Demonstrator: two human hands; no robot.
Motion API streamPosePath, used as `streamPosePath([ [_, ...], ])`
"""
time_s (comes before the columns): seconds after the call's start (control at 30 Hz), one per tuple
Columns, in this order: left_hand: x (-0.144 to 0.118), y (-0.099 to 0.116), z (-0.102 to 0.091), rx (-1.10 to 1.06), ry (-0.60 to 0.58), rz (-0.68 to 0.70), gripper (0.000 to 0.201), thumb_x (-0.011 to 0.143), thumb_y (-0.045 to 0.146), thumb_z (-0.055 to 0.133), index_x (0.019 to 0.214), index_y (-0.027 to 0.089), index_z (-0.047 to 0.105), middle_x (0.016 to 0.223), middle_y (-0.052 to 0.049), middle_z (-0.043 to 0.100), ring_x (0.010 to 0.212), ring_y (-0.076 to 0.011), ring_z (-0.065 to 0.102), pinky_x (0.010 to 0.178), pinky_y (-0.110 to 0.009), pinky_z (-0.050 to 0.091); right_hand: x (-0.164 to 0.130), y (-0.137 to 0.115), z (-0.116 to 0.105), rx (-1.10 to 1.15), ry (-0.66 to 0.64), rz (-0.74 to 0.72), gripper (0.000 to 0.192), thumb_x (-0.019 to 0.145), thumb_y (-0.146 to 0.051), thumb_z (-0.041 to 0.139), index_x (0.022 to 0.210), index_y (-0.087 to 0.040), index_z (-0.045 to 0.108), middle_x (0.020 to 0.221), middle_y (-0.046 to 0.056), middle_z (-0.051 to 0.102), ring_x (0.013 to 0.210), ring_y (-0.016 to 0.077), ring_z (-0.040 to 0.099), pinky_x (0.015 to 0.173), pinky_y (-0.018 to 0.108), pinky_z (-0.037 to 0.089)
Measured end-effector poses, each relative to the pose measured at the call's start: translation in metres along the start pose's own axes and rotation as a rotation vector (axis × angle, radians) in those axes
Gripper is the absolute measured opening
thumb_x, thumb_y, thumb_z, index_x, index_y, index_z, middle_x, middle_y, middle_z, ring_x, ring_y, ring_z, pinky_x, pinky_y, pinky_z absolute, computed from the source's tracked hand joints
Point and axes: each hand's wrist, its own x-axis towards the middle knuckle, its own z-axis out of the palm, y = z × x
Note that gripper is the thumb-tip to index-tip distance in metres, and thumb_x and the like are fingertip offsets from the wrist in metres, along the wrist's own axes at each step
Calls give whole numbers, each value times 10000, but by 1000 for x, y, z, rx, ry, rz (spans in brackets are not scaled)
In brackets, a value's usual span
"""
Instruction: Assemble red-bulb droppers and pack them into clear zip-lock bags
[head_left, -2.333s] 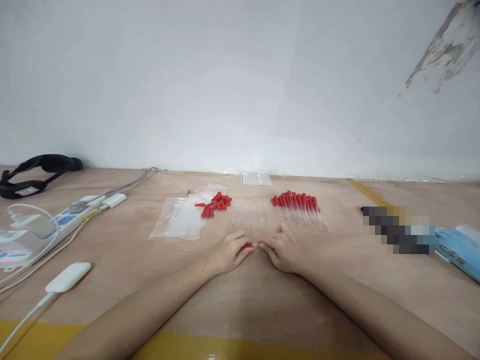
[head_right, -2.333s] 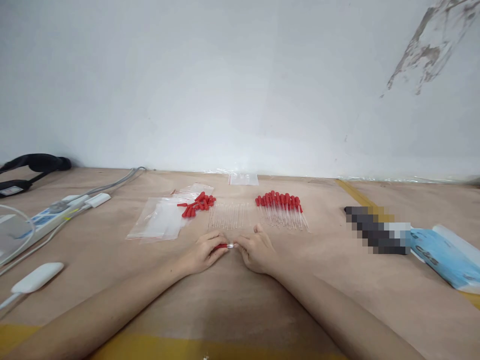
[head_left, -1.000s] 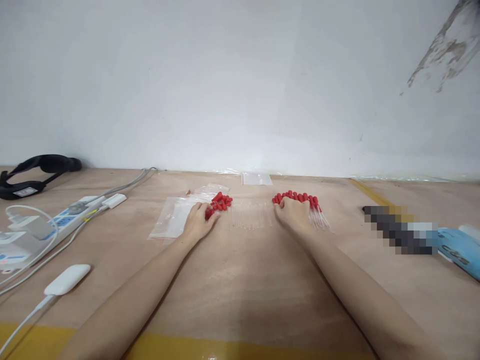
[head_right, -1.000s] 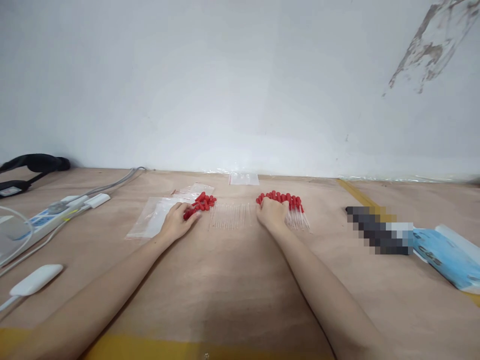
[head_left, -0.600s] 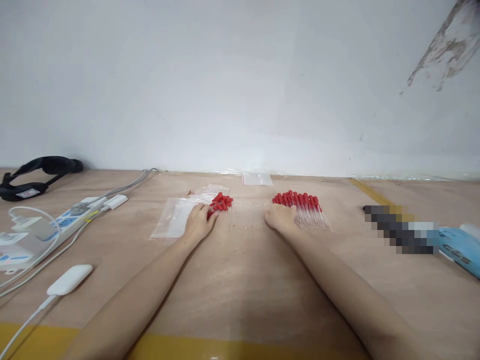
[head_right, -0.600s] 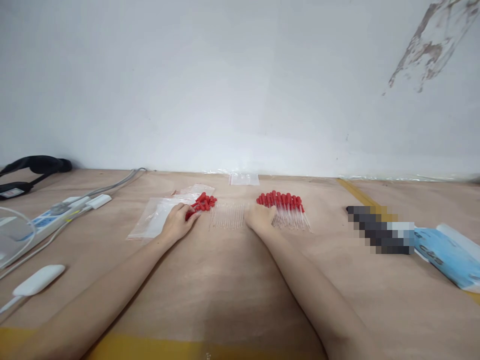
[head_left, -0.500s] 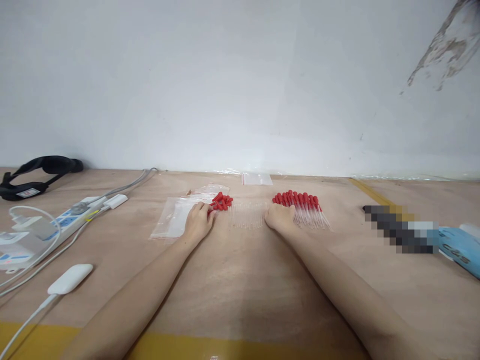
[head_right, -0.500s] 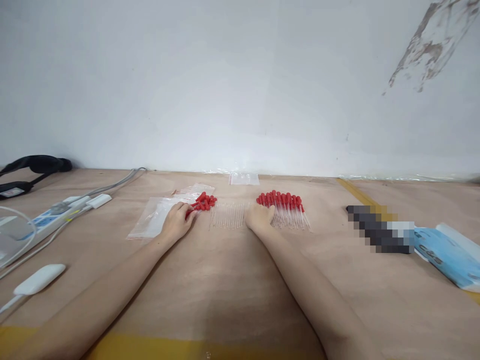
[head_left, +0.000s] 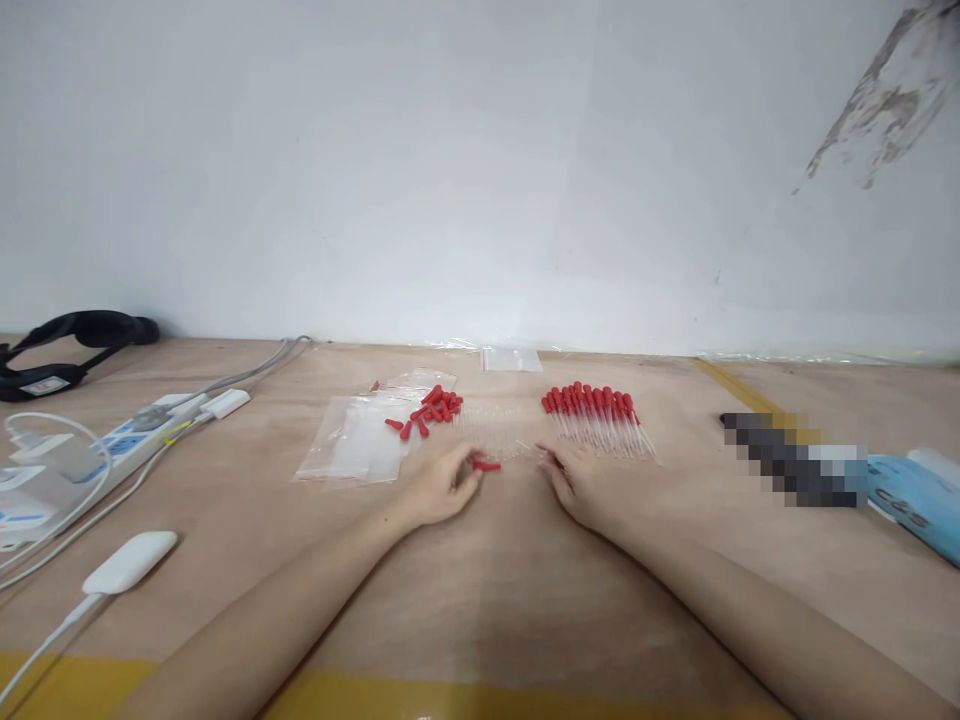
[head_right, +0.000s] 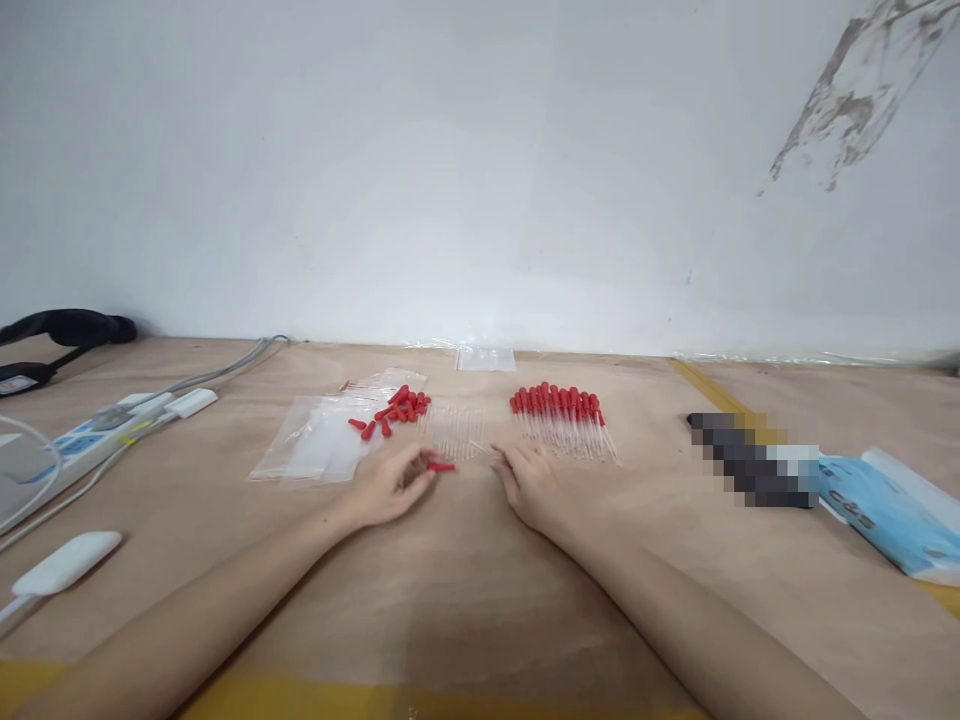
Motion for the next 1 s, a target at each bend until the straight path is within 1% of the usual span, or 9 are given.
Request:
streamPosePath([
  [0.07, -4, 10, 5, -12, -110, 34, 277, 763, 161, 488, 1032, 192, 544, 924, -49, 579, 820, -169, 536, 739, -287, 439, -8, -2, -1, 5, -9, -32, 225, 878, -236, 358, 960, -180, 560, 864, 65, 634, 794, 166, 559, 740, 313, 362],
  [0.13, -6, 15, 10, -8, -135, 41, 261, 764, 198, 520, 1017, 191, 583, 945, -60, 566, 855, -181, 530, 765, -297, 433, -11, -6, -5, 9, -35, -39, 208, 871, -234, 373, 906, -184, 572, 841, 54, 630, 751, 153, 556, 727, 309, 358],
  [0.23, -5, 17, 17, -9, -86, 11, 181, 804, 266, 519, 915, 200, 646, 891, -52, 571, 839, -177, 536, 765, -299, 428, -10, -14, -11, 1, -73, -24, 171, 848, -251, 419, 838, -184, 577, 720, 23, 610, 656, 132, 532, 694, 296, 356],
  [0.3, -4, 16, 22, -46, -49, -12, 181, 832, 263, 491, 861, 202, 659, 862, -43, 582, 808, -164, 545, 744, -286, 431, -9, -18, -13, 8, -86, -22, 167, 841, -264, 436, 809, -186, 580, 668, 9, 595, 627, 126, 519, 685, 290, 354],
  [0.5, -3, 13, 26, -230, 26, -137, 186, 852, 268, 460, 904, 180, 615, 855, -36, 618, 800, -161, 562, 720, -272, 437, -11, -19, -7, 49, -63, -58, 186, 849, -277, 430, 810, -182, 585, 637, -1, 584, 582, 113, 490, 700, 296, 333],
  [0.63, -3, 13, 28, -317, 29, -188, 189, 846, 281, 464, 926, 179, 601, 873, -27, 639, 789, -155, 571, 707, -261, 440, -10, -20, -4, 69, -67, -79, 189, 851, -278, 431, 821, -180, 590, 665, 8, 600, 598, 112, 495, 695, 292, 323],
  [0.77, -4, 13, 30, -360, 14, -198, 205, 827, 307, 492, 930, 165, 598, 861, -29, 639, 756, -146, 570, 678, -243, 441, -11, -21, -3, 87, -67, -83, 192, 850, -287, 440, 806, -184, 596, 620, -3, 588, 568, 107, 479, 682, 289, 315],
  [0.87, -4, 12, 31, -366, 13, -205, 204, 816, 320, 506, 894, 157, 602, 798, -20, 630, 697, -134, 554, 636, -229, 431, -10, -22, -4, 114, -106, -99, 191, 859, -274, 430, 826, -192, 599, 651, -6, 601, 574, 101, 483, 691, 289, 309],
  [1.0, -6, 14, 29, -384, -8, -189, 189, 822, 298, 495, 868, 159, 614, 790, -17, 634, 713, -133, 556, 652, -225, 424, -7, -20, -9, 111, -180, -130, 197, 868, -256, 422, 830, -199, 606, 702, -1, 622, 592, 102, 486, 696, 287, 295],
])
